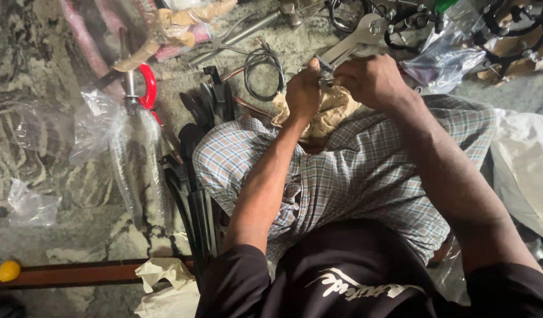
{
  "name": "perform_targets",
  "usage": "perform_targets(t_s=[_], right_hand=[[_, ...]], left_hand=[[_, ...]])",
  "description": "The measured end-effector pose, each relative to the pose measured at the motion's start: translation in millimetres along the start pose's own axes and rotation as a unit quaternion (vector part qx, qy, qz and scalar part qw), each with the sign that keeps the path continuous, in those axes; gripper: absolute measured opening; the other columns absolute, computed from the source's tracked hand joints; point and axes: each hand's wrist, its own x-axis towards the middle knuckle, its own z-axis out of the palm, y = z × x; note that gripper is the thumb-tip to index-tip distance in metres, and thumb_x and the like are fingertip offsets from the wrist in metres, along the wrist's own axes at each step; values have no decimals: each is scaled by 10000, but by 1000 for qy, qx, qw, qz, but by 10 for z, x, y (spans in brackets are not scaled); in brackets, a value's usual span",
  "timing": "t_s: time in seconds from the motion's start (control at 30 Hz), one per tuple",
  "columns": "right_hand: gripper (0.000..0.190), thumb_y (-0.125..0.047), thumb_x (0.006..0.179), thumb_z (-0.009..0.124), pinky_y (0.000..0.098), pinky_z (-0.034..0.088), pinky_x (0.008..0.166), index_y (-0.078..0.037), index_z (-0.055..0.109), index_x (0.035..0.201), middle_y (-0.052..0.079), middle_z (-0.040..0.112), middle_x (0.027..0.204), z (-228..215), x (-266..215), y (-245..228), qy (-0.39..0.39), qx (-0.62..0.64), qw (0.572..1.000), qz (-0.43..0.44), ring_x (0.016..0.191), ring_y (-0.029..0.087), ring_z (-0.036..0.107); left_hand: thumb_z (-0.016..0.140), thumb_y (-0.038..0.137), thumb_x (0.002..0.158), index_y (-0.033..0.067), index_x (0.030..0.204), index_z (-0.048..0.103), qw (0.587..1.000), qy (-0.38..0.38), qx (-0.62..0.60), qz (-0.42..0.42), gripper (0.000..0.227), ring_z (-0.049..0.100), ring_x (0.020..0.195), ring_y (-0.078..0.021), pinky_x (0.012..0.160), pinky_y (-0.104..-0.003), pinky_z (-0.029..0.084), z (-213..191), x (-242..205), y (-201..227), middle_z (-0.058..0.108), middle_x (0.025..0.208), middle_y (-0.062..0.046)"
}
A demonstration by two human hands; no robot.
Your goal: The person sits on the floor and assembles a small mechanical component using a wrench and screwdriver. They tighten a bolt, wipe the part with a cloth, and continue adjusting the assembly with tools.
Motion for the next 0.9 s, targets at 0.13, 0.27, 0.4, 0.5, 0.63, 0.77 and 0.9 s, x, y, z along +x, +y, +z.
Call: perform_targets(t_s=[0.13, 0.27, 0.4, 0.5, 0.63, 0.77, 0.9], right_hand=[[70, -106, 1011, 775, 340, 562, 613, -49, 747, 981, 85, 746, 878, 185, -105, -103, 54, 64, 991, 104, 711, 204, 718], [70, -73, 953, 779, 355, 536, 614, -19, 736, 961, 115, 727, 829, 427, -249, -261, 124, 101, 967, 199, 681, 225, 702], [90, -79, 937, 781, 355, 534, 677, -17, 727, 974, 120, 718, 842, 517, -247, -346, 191, 136, 946, 224, 738, 238, 704], [92, -79, 981, 756, 335, 544, 701, -25, 733, 1052, 123, 738, 918, 414, -268, -304, 135, 177, 955, 194, 789, 229, 716], [85, -80, 997, 755, 317, 530, 686, -22, 758, 1059, 111, 737, 916, 247, -409, -193, 109, 125, 969, 185, 778, 205, 682], [109, -112, 1062, 684, 294, 460, 600, -6, 693, 1085, 53, 655, 836, 267, -545, -69, 194, 360, 843, 350, 675, 136, 568], [108, -53, 992, 665, 300, 547, 647, -39, 593, 1071, 42, 638, 885, 412, -552, 20, 256, 559, 686, 388, 737, 128, 631]], left_hand=[[428, 541, 1075, 4, 739, 657, 1000, -5, -19, -2, 673, 524, 635, -364, 620, -481, 377, -15, -18, -61, 570, 624, -213], [416, 538, 1078, 13, 785, 687, 997, 9, -44, 62, 660, 570, 636, -350, 623, -466, 395, -33, -21, -95, 623, 680, -207], [416, 530, 1075, 21, 822, 717, 995, 21, -49, 87, 643, 617, 658, -364, 633, -459, 435, -69, -13, -44, 687, 733, -203], [375, 534, 1052, 61, 891, 752, 995, 38, 46, 80, 626, 675, 692, -338, 594, -447, 478, -54, -15, -34, 730, 798, -155], [318, 589, 1112, 71, 959, 767, 978, 88, 69, 179, 702, 640, 684, -309, 602, -428, 474, -75, 69, -112, 706, 794, -127], [337, 619, 1095, 86, 787, 637, 985, 2, -149, 84, 685, 520, 497, -141, 461, -338, 378, -201, 181, -126, 590, 614, -26], [490, 571, 1029, 98, 710, 584, 889, -106, -432, -109, 578, 391, 383, -106, 379, -284, 298, -353, 116, 86, 471, 525, 0]])
